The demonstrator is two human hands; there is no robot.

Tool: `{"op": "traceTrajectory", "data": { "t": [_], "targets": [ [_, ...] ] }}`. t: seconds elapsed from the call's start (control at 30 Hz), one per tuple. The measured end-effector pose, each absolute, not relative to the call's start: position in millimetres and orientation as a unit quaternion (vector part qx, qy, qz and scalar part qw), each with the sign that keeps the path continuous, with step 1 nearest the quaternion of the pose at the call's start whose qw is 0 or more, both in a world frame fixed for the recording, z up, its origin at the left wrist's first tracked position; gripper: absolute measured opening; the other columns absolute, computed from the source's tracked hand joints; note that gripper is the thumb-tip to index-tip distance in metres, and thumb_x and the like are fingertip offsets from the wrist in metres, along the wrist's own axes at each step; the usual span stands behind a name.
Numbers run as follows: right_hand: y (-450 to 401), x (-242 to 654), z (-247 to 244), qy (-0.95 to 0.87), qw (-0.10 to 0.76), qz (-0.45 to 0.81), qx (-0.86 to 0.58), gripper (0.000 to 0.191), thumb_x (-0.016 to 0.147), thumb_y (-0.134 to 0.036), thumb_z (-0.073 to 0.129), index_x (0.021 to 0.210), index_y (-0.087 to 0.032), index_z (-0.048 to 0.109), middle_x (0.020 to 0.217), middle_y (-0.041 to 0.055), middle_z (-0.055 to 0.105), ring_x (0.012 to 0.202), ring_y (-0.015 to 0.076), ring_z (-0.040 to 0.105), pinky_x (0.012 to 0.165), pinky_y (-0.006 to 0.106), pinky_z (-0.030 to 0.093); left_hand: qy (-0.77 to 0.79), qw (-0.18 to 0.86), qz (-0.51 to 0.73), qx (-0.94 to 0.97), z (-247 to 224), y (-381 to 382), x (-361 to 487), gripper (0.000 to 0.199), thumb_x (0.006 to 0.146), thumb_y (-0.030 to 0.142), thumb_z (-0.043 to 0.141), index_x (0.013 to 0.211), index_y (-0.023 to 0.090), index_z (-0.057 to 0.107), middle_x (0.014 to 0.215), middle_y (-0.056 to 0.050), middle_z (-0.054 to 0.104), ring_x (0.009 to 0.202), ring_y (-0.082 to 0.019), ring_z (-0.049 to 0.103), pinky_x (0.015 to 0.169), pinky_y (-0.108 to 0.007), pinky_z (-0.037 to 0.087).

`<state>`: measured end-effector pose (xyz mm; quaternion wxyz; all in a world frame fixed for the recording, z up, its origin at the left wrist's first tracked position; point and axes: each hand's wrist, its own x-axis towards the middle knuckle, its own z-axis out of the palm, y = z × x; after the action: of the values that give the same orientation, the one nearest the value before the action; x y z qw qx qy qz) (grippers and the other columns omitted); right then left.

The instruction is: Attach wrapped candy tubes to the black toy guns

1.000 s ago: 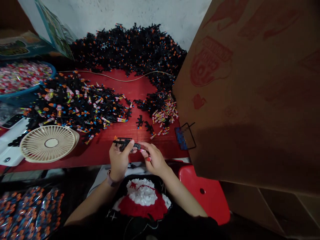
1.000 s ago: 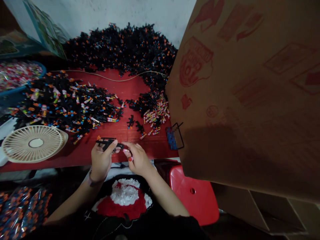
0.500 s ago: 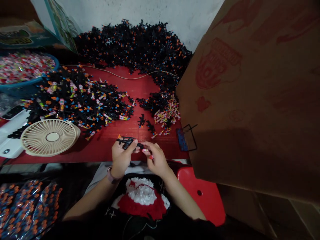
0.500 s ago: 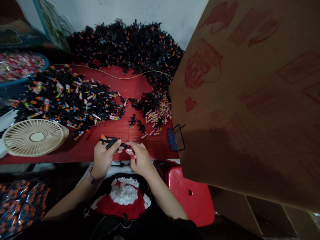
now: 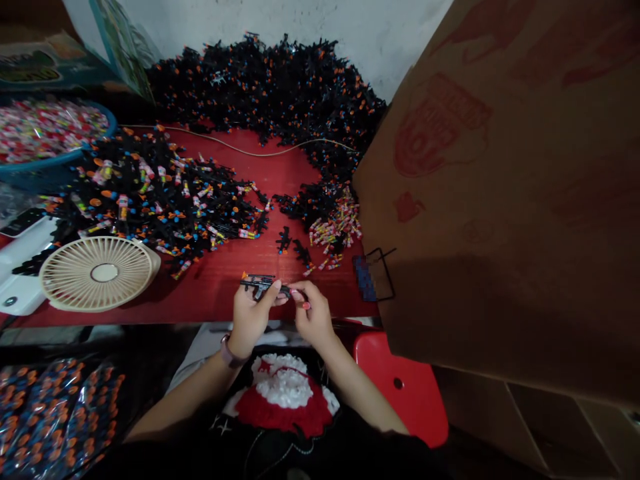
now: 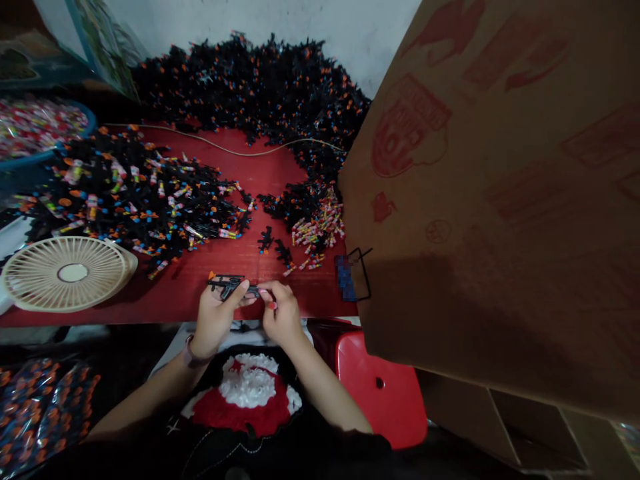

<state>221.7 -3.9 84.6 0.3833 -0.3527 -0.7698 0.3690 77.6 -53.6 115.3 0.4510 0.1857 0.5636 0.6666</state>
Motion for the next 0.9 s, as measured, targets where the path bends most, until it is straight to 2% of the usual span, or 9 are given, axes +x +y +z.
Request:
{"op": "traceTrajectory", "data": {
  "t": [0.1, 0.17, 0.27, 0.37, 0.47, 0.53, 0.67, 0.8, 0.9],
  "targets": [
    [12, 223, 71, -0.743, 0.355, 0.445, -0.353, 0.029, 0.113, -0.037, 0.049, 0.131, -0.021, 0.066, 0.114, 0.0092, 0.077, 0.095, 0.0213, 0.074, 0.085, 0.034, 0.060, 0.571, 0.442, 0.657, 0.219, 116, -35, 46, 0.059, 0.061, 0.057, 0.104, 0.087, 0.014, 0.072, 0.076, -0.007, 0.078, 0.063, -0.023, 0.078, 0.062, -0.037, 0.071],
    [30, 229, 57, -0.716, 0.367, 0.450, -0.388, 0.038, 0.112, -0.046, 0.051, 0.137, -0.021, 0.064, 0.114, 0.0099, 0.076, 0.094, 0.0207, 0.074, 0.082, 0.032, 0.061, 0.582, 0.363, 0.686, 0.241, 130, -14, 2, 0.051, 0.070, 0.052, 0.100, 0.082, 0.014, 0.069, 0.072, -0.005, 0.076, 0.062, -0.020, 0.076, 0.066, -0.035, 0.070],
    [54, 240, 31, -0.675, 0.387, 0.397, -0.487, 0.039, 0.110, -0.053, 0.052, 0.121, -0.019, 0.067, 0.099, 0.0094, 0.077, 0.089, 0.0229, 0.074, 0.080, 0.034, 0.061, 0.549, 0.214, 0.773, 0.236, 161, 27, -70, 0.038, 0.089, 0.047, 0.088, 0.087, 0.018, 0.063, 0.085, 0.000, 0.077, 0.092, -0.019, 0.081, 0.094, -0.040, 0.068],
    [67, 243, 5, -0.694, 0.360, 0.352, -0.514, 0.032, 0.106, -0.045, 0.059, 0.121, -0.019, 0.070, 0.099, 0.0102, 0.078, 0.084, 0.0241, 0.073, 0.079, 0.037, 0.061, 0.545, 0.175, 0.766, 0.293, 168, 66, -97, 0.038, 0.091, 0.050, 0.086, 0.098, 0.020, 0.064, 0.098, -0.002, 0.079, 0.109, -0.024, 0.080, 0.103, -0.045, 0.065],
    [68, 240, -12, -0.744, 0.340, 0.284, -0.500, 0.035, 0.099, -0.018, 0.059, 0.131, -0.018, 0.072, 0.116, 0.0152, 0.079, 0.104, 0.0275, 0.074, 0.097, 0.043, 0.060, 0.599, 0.212, 0.610, 0.473, 140, 93, -65, 0.030, 0.093, 0.044, 0.080, 0.107, 0.019, 0.071, 0.108, -0.008, 0.082, 0.111, -0.026, 0.079, 0.108, -0.048, 0.063],
    [67, 240, -18, -0.764, 0.328, 0.259, -0.492, 0.046, 0.092, -0.006, 0.057, 0.134, -0.018, 0.072, 0.124, 0.0161, 0.077, 0.114, 0.0282, 0.072, 0.105, 0.045, 0.058, 0.606, 0.215, 0.469, 0.605, 113, 107, -32, 0.021, 0.094, 0.023, 0.072, 0.115, 0.019, 0.077, 0.130, -0.013, 0.081, 0.131, -0.029, 0.072, 0.121, -0.052, 0.053],
    [66, 245, -21, -0.771, 0.317, 0.265, -0.484, 0.042, 0.092, -0.004, 0.057, 0.126, -0.021, 0.073, 0.126, 0.0130, 0.072, 0.111, 0.0259, 0.071, 0.098, 0.039, 0.060, 0.607, 0.143, 0.121, 0.772, 77, 129, 8, 0.056, 0.095, -0.002, 0.049, 0.140, 0.021, 0.073, 0.169, -0.013, 0.056, 0.163, -0.030, 0.043, 0.134, -0.058, 0.030],
    [64, 245, -24, -0.773, 0.325, 0.247, -0.485, 0.018, 0.096, -0.015, 0.059, 0.108, -0.021, 0.071, 0.117, 0.0118, 0.066, 0.110, 0.0278, 0.068, 0.101, 0.043, 0.058, 0.629, 0.134, 0.050, 0.764, 68, 131, 8, 0.044, 0.101, 0.003, 0.044, 0.129, 0.016, 0.076, 0.146, -0.022, 0.071, 0.147, -0.034, 0.057, 0.124, -0.056, 0.040],
    [64, 243, -28, -0.757, 0.369, 0.236, -0.486, 0.014, 0.098, -0.017, 0.054, 0.105, -0.021, 0.065, 0.112, 0.0123, 0.065, 0.112, 0.0289, 0.066, 0.103, 0.045, 0.056, 0.646, 0.138, 0.063, 0.748, 69, 116, -2, 0.029, 0.099, 0.006, 0.051, 0.111, 0.011, 0.076, 0.126, -0.026, 0.074, 0.133, -0.036, 0.063, 0.118, -0.052, 0.044]
  ]
}}
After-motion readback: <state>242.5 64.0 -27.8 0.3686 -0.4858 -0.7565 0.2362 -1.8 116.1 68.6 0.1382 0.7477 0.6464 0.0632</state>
